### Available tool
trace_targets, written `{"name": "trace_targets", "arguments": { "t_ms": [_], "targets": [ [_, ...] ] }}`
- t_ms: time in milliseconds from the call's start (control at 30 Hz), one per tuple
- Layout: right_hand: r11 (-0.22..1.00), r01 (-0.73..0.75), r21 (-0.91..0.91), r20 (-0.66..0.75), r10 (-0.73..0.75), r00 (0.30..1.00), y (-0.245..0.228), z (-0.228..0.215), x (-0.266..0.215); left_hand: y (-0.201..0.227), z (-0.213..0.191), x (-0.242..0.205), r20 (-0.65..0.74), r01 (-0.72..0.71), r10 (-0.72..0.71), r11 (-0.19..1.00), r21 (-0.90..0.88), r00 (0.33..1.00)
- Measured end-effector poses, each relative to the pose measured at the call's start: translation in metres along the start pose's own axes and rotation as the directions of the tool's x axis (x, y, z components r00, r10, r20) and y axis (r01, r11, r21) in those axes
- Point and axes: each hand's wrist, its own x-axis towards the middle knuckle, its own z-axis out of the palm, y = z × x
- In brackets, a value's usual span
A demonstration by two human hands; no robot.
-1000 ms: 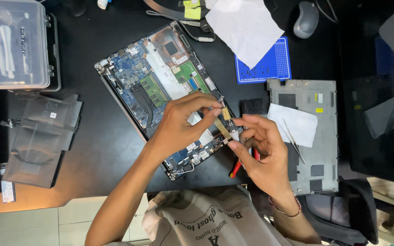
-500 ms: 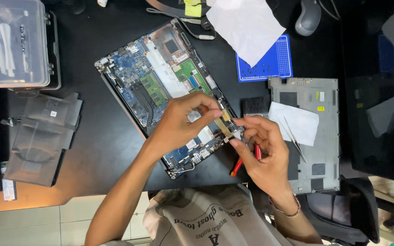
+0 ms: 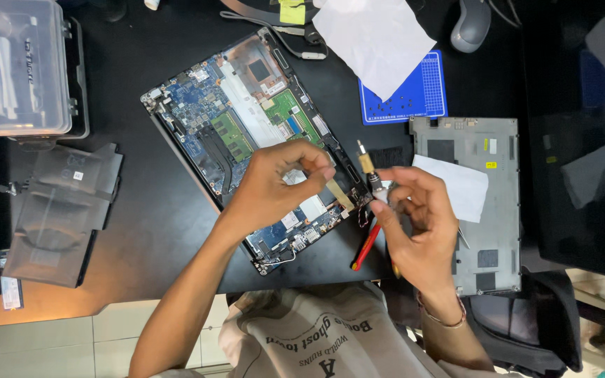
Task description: The person is repairing a disassembled laptop on a desk. They use a red brush to clean the motherboard and a syringe to apply a substance to a specific component.
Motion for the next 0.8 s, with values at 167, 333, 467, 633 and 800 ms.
{"name": "trace_targets", "arguments": {
  "t_ms": [167,333,467,633,800],
  "targets": [
    [0.997,-0.026,0.074,0.045,0.023,0.999,-0.001,0.001,0.000,-0.006,0.002,0.000,-0.033,0.059,-0.062,0.995,-0.080,0.998],
    [0.967,-0.076,0.244,0.116,0.049,0.992,0.008,0.002,-0.005,-0.010,0.004,-0.001,-0.048,0.088,-0.100,0.976,-0.199,0.994],
    [0.918,-0.104,0.383,0.183,0.034,0.982,0.013,0.002,-0.008,-0.021,0.003,-0.001,-0.051,0.117,-0.142,0.934,-0.336,0.989],
    [0.902,-0.114,0.416,0.204,0.030,0.979,0.013,0.001,-0.010,-0.021,0.003,-0.001,-0.068,0.088,-0.126,0.908,-0.409,0.990],
    [0.884,-0.103,0.456,0.227,-0.004,0.974,0.013,-0.001,-0.011,-0.018,0.002,-0.004,-0.066,0.076,-0.125,0.864,-0.497,0.990]
  ]
}}
